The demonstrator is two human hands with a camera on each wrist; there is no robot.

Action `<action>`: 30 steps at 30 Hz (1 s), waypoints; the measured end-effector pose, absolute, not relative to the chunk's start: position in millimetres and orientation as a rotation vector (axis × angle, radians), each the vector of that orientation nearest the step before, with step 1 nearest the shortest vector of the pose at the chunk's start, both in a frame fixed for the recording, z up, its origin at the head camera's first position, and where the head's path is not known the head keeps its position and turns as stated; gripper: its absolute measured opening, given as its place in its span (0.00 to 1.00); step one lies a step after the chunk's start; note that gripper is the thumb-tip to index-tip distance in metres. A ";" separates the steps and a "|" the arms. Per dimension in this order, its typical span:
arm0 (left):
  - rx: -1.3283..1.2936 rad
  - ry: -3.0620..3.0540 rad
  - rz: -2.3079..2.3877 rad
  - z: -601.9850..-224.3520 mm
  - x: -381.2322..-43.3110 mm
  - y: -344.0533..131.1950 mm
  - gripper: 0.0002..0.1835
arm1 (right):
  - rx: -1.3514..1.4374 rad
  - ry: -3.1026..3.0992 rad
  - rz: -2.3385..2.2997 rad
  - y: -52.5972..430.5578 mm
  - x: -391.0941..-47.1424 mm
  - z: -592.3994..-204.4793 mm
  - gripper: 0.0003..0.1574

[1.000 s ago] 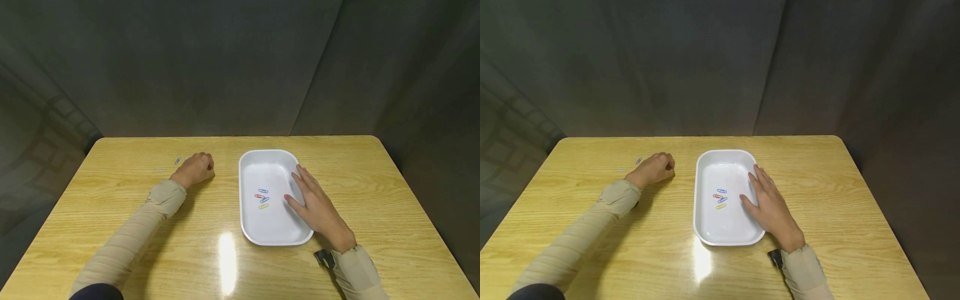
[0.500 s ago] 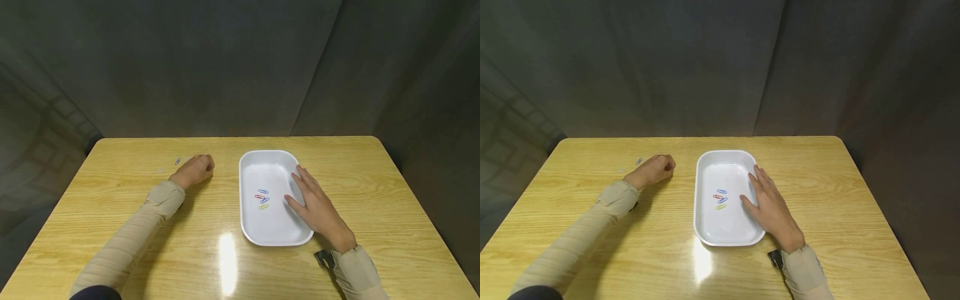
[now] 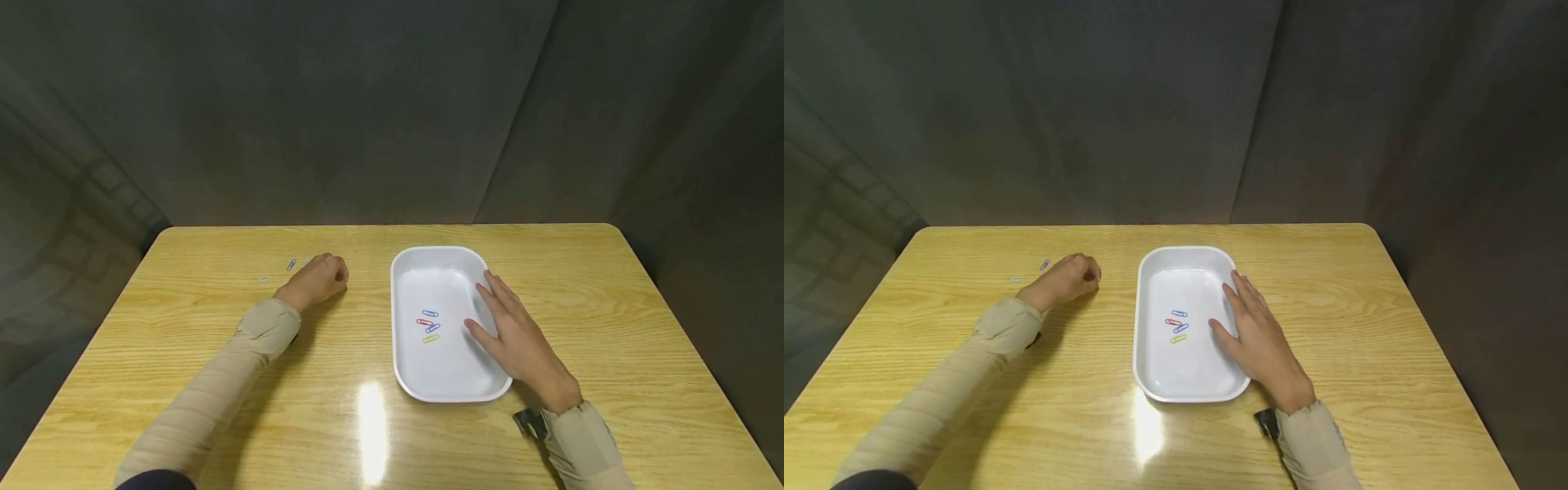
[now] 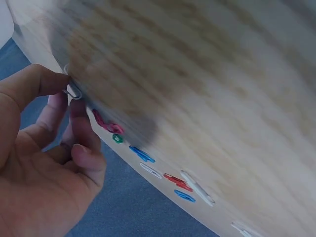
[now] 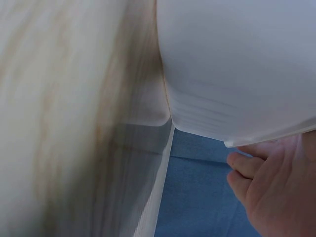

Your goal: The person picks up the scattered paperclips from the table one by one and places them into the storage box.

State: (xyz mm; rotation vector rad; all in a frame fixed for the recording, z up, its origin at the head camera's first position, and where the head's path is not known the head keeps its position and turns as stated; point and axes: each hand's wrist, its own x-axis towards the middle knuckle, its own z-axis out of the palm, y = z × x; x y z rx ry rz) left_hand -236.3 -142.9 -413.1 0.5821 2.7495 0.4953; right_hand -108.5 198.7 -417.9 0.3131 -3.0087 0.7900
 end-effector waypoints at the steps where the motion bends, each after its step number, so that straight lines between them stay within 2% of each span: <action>1: 0.598 2.762 0.492 -413.3 -236.0 -143.4 0.08 | 0.311 -3.010 0.789 198.6 -108.6 -417.9 0.45; 14: 0.723 2.860 0.503 -415.7 -231.6 -143.8 0.05 | 0.303 -3.015 0.791 198.3 -109.6 -417.4 0.45; 30: 0.796 2.895 0.704 -408.4 -226.0 -132.7 0.07 | 0.311 -3.009 0.795 199.3 -110.8 -417.4 0.45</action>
